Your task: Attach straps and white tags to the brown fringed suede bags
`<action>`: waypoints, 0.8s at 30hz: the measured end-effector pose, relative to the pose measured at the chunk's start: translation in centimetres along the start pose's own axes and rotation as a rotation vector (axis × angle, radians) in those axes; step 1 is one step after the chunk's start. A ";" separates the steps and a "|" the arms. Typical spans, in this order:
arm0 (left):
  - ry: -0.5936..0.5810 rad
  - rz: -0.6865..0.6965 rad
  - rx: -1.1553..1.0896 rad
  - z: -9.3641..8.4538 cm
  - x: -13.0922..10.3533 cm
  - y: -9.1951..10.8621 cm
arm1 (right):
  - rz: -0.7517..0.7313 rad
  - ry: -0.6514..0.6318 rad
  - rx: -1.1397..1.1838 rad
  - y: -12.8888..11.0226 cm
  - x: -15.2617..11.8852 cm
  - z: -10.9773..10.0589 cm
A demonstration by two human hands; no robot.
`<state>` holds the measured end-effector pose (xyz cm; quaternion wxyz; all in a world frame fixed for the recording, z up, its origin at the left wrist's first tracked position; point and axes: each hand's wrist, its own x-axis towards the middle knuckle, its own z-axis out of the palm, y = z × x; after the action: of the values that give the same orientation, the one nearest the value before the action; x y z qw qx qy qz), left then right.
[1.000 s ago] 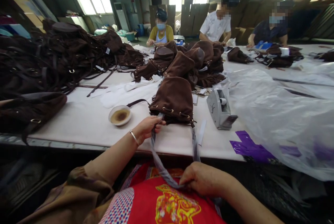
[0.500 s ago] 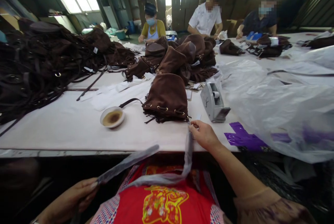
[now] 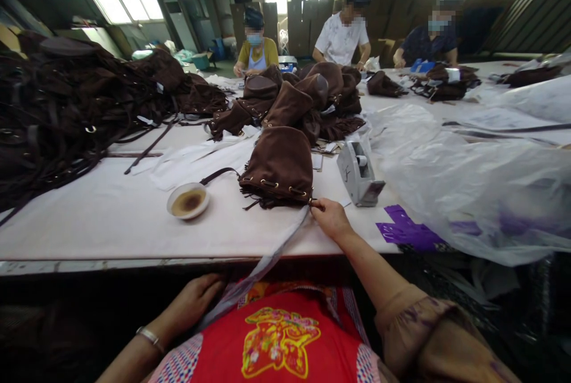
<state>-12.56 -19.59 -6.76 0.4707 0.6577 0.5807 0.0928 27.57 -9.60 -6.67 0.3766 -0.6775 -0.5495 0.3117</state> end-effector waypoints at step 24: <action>-0.065 0.412 0.181 5.1 3.0 14.0 | -0.391 0.104 -0.004 -1.2 -1.2 -0.7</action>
<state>1.21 -17.99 -0.62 0.3994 0.8047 0.4246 0.1129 27.29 -10.71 -5.29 0.4564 -0.5740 -0.6510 0.1961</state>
